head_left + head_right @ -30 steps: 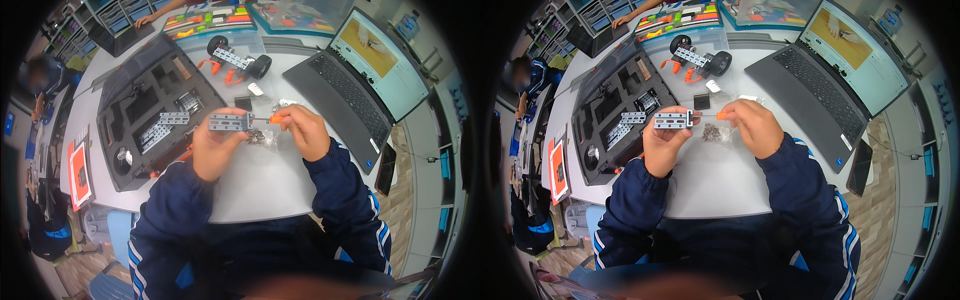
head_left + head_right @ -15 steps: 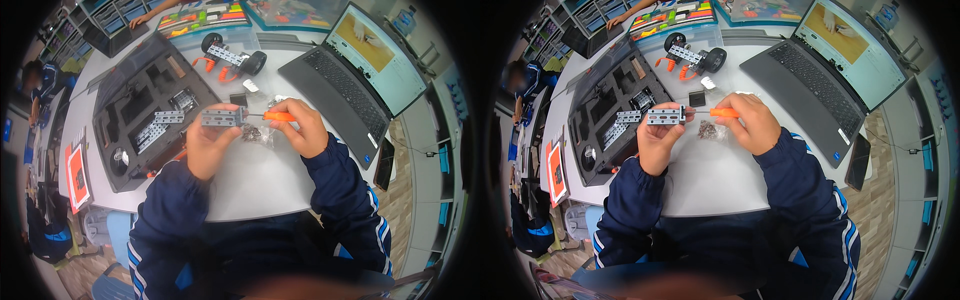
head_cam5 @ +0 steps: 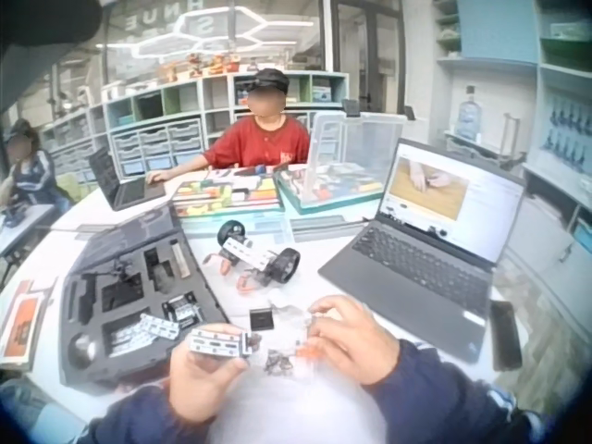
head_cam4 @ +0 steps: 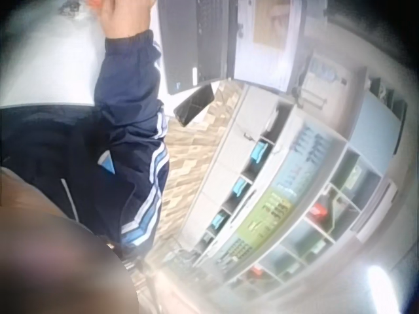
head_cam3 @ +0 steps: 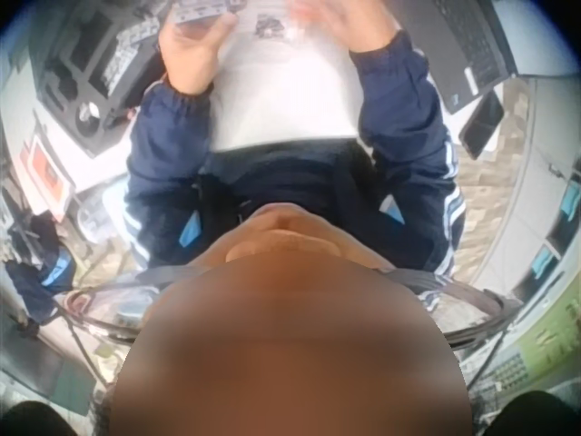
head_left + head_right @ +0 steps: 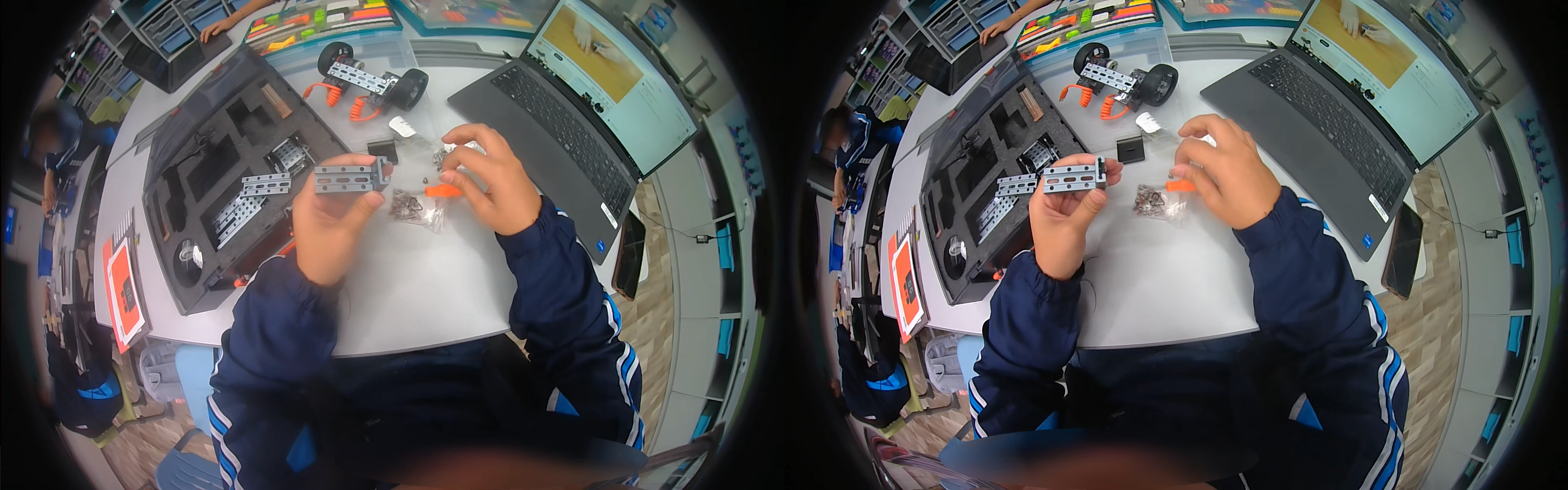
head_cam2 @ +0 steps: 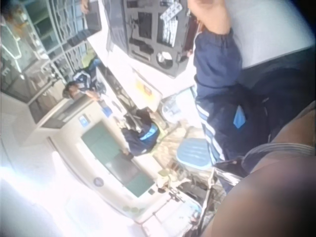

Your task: The person assembles a small wheeled robot by attaching metal brackets and tightening screws with an orange screwdriver. They handle screws, nuts, and a partially built robot chassis, then secure components to the frame.

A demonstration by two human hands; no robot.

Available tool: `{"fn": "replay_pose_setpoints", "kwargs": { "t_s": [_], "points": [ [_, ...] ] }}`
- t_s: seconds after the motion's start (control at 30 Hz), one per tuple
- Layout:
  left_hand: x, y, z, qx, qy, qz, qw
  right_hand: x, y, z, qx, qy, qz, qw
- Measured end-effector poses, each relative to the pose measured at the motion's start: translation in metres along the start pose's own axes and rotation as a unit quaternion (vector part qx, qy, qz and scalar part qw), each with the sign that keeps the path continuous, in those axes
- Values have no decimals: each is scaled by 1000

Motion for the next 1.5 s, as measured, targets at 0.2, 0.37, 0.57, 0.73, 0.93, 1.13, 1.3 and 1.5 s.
{"fn": "replay_pose_setpoints", "kwargs": {
  "t_s": [0.2,0.37,0.57,0.73,0.93,1.13,1.3,1.5],
  "points": [
    [0,-1,0,11,0,-7,1000,4,23,-7,-51,5,-38,998],
    [-1,2,-1,6,1,22,1000,8,43,-18,-169,-6,-303,938],
    [-1,1,-1,17,3,4,1000,4,55,-28,-306,-103,-323,890],
    [-1,0,-1,19,2,2,1000,4,58,-29,-308,-109,-339,882],
    [-1,0,-2,15,-2,0,1000,5,62,-30,-313,-114,-330,883],
    [-1,2,0,2,-15,25,1000,7,60,-30,-278,-76,-340,895],
    [-1,0,-1,8,-7,30,999,7,58,-28,-249,-48,-356,899],
    [-2,0,0,19,-11,5,1000,1,33,-10,-13,-22,-229,973]
  ]
}}
Point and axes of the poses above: each hand's wrist, its own z-axis towards the middle knuckle, its own x-axis out of the back of the hand, y = z × x, the point moved 4 cm from there along z, towards the middle knuckle, and after that the axes turned 10 degrees about x, right-handed, at the moved point
